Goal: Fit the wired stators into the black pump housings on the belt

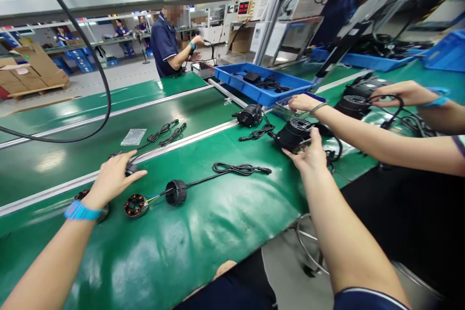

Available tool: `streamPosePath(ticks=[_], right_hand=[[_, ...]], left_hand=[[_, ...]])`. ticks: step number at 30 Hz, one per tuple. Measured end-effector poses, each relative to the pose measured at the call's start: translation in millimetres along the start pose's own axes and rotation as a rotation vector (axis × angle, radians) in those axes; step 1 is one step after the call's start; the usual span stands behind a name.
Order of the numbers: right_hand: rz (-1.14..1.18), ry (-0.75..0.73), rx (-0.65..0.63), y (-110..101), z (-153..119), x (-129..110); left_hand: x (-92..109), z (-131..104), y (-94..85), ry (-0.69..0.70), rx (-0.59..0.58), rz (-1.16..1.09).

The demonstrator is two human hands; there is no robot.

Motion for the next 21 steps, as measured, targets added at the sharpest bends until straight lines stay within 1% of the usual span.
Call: streamPosePath(ticks=[3,5,7,9,11,13,15,17,18,19,21], right_hand=[[0.030,0.035,0.007,-4,-5,-1],[0.020,0.037,0.007,-7,-9,0],[-0.004,0.033,0.010,-13,-15,4],[-0.032,0.028,0.007,-20,-24,13],[-0.053,0.019,-0.001,-28,-36,26],[-0.064,0.004,-0.004,-36,-50,41],[-0.072,-0.007,-0.007,-41,-69,56],[-0.088,-0.011,-0.043,-40,-90,68],[-0.122,-0.030,-0.091,-37,-101,73],[-0.184,-0.068,-0.165,-31,-114,75],[-0.388,-0.202,-0.392,-12,-142,78]], left_hand=[[12,77,22.8,-0.015,-0.113,0.057],[18,123,39.2,-0.078,-0.151,0.082],[23,158,55.5,-0.151,-0.162,0.083],[28,180,70.4,-0.220,-0.172,0.067],[31,190,81.7,-0.254,-0.182,0.043],[33,194,87.2,-0.235,-0.184,0.018],[35,193,86.0,-0.183,-0.178,-0.002],[38,192,78.2,-0.118,-0.162,-0.025],[41,190,72.3,-0.076,-0.156,-0.044],[44,188,65.2,-0.027,-0.155,-0.070],[50,179,47.6,0.083,-0.161,-0.137]])
Point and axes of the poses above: each hand's wrist, its own z-axis towards the middle knuckle, its own y-axis out of the palm, x = y × z, the point moved 2 cm from there along z, towards the middle knuckle, and after that the axes turned 9 degrees about y, right-handed, at the moved point
